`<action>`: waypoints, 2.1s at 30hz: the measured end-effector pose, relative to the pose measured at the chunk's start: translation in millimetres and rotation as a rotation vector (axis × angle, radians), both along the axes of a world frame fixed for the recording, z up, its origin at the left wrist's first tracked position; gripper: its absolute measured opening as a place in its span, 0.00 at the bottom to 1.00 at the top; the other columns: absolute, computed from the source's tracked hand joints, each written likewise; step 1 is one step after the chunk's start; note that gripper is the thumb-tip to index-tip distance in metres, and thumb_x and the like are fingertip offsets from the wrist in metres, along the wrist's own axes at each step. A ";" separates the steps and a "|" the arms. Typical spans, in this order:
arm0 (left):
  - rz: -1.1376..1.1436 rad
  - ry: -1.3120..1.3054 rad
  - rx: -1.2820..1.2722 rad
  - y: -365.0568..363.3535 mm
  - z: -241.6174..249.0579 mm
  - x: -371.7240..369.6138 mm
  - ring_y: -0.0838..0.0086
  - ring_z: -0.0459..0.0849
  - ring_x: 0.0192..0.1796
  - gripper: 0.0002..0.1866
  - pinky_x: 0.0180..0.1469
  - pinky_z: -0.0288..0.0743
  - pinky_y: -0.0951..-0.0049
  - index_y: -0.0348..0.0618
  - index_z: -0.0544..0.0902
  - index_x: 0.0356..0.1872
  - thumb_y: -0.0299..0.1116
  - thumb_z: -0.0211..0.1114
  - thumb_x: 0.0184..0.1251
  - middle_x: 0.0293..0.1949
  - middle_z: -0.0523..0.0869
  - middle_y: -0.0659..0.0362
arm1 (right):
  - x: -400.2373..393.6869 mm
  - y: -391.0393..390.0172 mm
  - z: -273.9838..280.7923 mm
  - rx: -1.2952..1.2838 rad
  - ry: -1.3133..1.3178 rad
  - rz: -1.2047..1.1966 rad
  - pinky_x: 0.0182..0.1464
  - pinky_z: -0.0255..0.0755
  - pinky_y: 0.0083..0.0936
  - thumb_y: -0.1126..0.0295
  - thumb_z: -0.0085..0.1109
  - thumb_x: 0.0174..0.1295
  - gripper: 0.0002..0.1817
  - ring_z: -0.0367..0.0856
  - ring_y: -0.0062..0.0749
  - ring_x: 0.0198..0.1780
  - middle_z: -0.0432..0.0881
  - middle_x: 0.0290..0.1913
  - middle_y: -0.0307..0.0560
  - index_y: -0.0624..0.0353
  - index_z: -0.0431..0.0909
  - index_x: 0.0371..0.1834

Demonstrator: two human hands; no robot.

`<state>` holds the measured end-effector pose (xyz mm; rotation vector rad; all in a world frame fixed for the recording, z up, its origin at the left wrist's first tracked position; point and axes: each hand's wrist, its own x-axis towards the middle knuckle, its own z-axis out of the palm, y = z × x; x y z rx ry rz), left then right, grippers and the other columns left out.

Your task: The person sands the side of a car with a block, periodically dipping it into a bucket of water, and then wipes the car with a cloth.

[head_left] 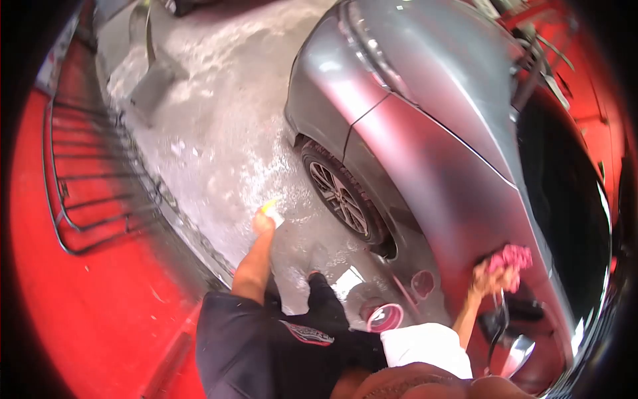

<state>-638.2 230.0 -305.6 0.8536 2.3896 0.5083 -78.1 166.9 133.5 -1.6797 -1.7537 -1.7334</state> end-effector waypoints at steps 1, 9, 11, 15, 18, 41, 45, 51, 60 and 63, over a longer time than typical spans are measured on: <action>-0.321 0.029 -0.148 -29.5 27.9 -47.3 0.53 0.78 0.65 0.20 0.66 0.72 0.55 0.40 0.84 0.54 0.32 0.64 0.60 0.55 0.83 0.39 | -27.3 3.1 3.2 -0.024 0.109 -0.098 0.66 0.61 0.59 0.60 0.63 0.63 0.24 0.70 0.59 0.67 0.75 0.59 0.58 0.64 0.76 0.57; -0.966 0.149 -0.424 -86.9 242.0 -242.0 0.49 0.75 0.66 0.27 0.66 0.69 0.50 0.44 0.82 0.59 0.45 0.69 0.60 0.63 0.76 0.40 | -291.4 19.9 -25.7 -0.424 1.556 0.260 0.39 0.75 0.35 0.57 0.58 0.71 0.16 0.82 0.37 0.33 0.84 0.32 0.54 0.61 0.79 0.42; -0.893 -0.069 -0.178 -62.9 248.5 -235.2 0.54 0.85 0.54 0.21 0.60 0.76 0.59 0.42 0.89 0.46 0.49 0.68 0.64 0.47 0.87 0.41 | -341.7 26.0 -42.2 -0.460 1.679 0.382 0.37 0.73 0.32 0.61 0.57 0.72 0.13 0.77 0.30 0.32 0.80 0.29 0.48 0.61 0.79 0.42; -1.095 -0.656 -0.056 0.0 303.2 -159.8 0.61 0.83 0.59 0.28 0.65 0.73 0.63 0.37 0.84 0.55 0.53 0.50 0.79 0.54 0.87 0.49 | -417.2 54.7 -40.0 -0.696 1.986 0.581 0.51 0.74 0.30 0.52 0.42 0.78 0.23 0.81 0.27 0.43 0.85 0.40 0.45 0.58 0.79 0.58; -0.831 -1.320 -0.080 48.3 330.2 -87.6 0.61 0.77 0.66 0.35 0.72 0.65 0.61 0.36 0.70 0.71 0.58 0.41 0.81 0.66 0.77 0.49 | -432.0 96.6 -32.2 -1.139 2.122 0.467 0.51 0.74 0.36 0.44 0.31 0.79 0.33 0.81 0.37 0.42 0.86 0.41 0.55 0.63 0.79 0.55; -1.493 -0.943 0.170 303.3 432.5 -118.7 0.79 0.79 0.38 0.13 0.43 0.74 0.77 0.36 0.82 0.47 0.37 0.63 0.75 0.39 0.84 0.61 | -534.1 225.1 -35.9 -1.019 1.954 0.351 0.45 0.76 0.33 0.38 0.67 0.57 0.37 0.83 0.36 0.43 0.85 0.42 0.52 0.64 0.80 0.52; -1.790 -1.069 0.137 310.0 443.4 -101.1 0.84 0.78 0.35 0.11 0.41 0.74 0.79 0.37 0.83 0.44 0.32 0.72 0.66 0.34 0.84 0.65 | -580.5 194.7 -46.8 -0.653 2.147 0.263 0.49 0.77 0.32 0.48 0.71 0.59 0.31 0.82 0.32 0.45 0.85 0.48 0.49 0.66 0.80 0.53; -1.875 -1.068 0.088 317.4 431.2 -85.5 0.83 0.78 0.34 0.13 0.40 0.73 0.80 0.36 0.84 0.42 0.38 0.66 0.73 0.32 0.84 0.64 | -587.8 146.0 -22.0 -0.402 2.443 0.325 0.32 0.69 0.28 0.49 0.63 0.67 0.24 0.72 0.21 0.30 0.77 0.27 0.36 0.65 0.81 0.36; -1.127 -1.586 -1.213 270.5 391.3 -113.2 0.71 0.86 0.52 0.23 0.57 0.81 0.68 0.39 0.78 0.58 0.48 0.61 0.75 0.51 0.86 0.57 | -599.8 156.4 33.9 0.102 2.130 0.244 0.27 0.62 0.30 0.48 0.55 0.73 0.28 0.64 0.18 0.26 0.66 0.19 0.34 0.60 0.75 0.22; -1.055 -1.737 -1.156 257.8 380.6 -121.2 0.69 0.85 0.56 0.22 0.61 0.79 0.66 0.40 0.78 0.60 0.45 0.62 0.75 0.52 0.86 0.58 | -598.8 154.1 15.5 -0.258 2.051 0.003 0.27 0.64 0.33 0.47 0.55 0.71 0.28 0.69 0.25 0.24 0.71 0.20 0.43 0.62 0.75 0.24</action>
